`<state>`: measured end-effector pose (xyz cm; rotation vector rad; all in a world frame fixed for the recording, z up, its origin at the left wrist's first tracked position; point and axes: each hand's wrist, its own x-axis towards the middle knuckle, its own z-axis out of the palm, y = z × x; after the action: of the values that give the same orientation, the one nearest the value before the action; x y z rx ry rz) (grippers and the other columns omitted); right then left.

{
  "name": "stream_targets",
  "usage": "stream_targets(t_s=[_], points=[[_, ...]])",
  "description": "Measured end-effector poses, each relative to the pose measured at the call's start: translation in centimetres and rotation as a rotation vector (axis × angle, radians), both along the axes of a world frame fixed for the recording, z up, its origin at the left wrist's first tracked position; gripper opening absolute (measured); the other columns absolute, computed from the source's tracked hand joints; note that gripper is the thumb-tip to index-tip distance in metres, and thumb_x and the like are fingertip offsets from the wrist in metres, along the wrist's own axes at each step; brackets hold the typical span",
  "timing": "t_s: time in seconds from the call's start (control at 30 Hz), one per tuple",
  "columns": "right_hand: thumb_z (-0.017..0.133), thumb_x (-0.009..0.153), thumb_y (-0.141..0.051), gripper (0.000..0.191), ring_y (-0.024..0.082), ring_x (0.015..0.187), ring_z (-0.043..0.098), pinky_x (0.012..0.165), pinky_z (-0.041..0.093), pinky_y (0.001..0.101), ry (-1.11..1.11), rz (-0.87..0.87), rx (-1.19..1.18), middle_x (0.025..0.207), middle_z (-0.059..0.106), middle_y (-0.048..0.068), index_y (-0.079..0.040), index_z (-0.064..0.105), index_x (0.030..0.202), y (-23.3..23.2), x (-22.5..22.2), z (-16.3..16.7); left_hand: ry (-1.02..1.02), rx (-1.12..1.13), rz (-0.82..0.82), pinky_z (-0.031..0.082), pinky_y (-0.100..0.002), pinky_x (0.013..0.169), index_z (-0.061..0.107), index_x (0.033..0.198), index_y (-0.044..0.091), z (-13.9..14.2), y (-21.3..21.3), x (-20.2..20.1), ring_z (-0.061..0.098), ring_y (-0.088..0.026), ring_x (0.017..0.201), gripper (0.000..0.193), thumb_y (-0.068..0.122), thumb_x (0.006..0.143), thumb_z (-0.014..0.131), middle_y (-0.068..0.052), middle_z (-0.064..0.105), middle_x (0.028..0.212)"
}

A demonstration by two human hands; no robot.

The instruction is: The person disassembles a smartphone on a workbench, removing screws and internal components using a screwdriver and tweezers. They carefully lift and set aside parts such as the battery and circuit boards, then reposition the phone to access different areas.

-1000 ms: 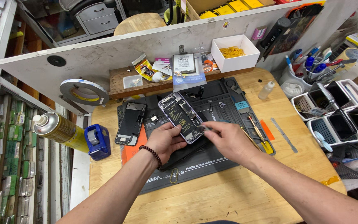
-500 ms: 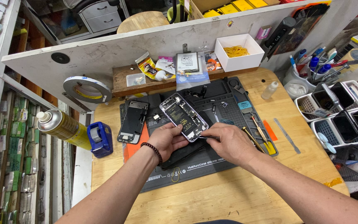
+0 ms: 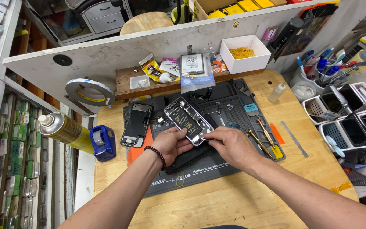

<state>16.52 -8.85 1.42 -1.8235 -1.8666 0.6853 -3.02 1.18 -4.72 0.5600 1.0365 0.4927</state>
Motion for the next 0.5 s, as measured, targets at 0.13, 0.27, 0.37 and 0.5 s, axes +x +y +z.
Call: stream_targets(t_s=[0.13,0.27,0.37,0.5], points=[[0.069,0.087,-0.017,0.024,0.026,0.093,0.073,0.082,0.057,0.0361,-0.01,-0.017,-0.003,0.104,0.076,0.006,-0.011,0.077,0.109,-0.1,0.4,0.0,-0.005,0.016,0.004,0.061,-0.037,0.092,0.068,0.114,0.007,-0.4,0.0,0.0,0.073,-0.021,0.102,0.019,0.015,0.101,0.057,-0.008,0.075,0.113],[0.072,0.086,-0.021,0.025,0.026,0.09,0.075,0.081,0.059,0.0366,-0.001,-0.088,-0.076,0.101,0.077,0.01,-0.011,0.078,0.108,0.1,0.5,0.4,0.012,0.043,0.02,0.061,-0.037,0.09,0.068,0.115,0.008,-0.8,-0.2,0.2,0.073,-0.021,0.101,0.019,0.015,0.101,0.058,-0.007,0.075,0.112],[0.07,0.088,-0.023,0.024,0.025,0.086,0.078,0.079,0.06,0.0366,-0.013,-0.136,-0.204,0.093,0.08,0.011,-0.012,0.078,0.108,0.4,0.0,0.6,0.018,0.069,0.013,0.061,-0.036,0.089,0.068,0.115,0.007,-0.9,-0.3,0.3,0.074,-0.021,0.1,0.02,0.016,0.1,0.058,-0.007,0.075,0.112],[0.07,0.089,-0.023,0.023,0.022,0.084,0.078,0.077,0.059,0.0355,0.016,-0.196,-0.283,0.091,0.08,0.008,-0.014,0.079,0.108,0.6,-0.4,0.5,0.037,0.052,0.023,0.061,-0.036,0.088,0.069,0.113,0.008,-0.7,-0.2,0.3,0.073,-0.021,0.099,0.018,0.016,0.1,0.06,-0.008,0.075,0.11]])
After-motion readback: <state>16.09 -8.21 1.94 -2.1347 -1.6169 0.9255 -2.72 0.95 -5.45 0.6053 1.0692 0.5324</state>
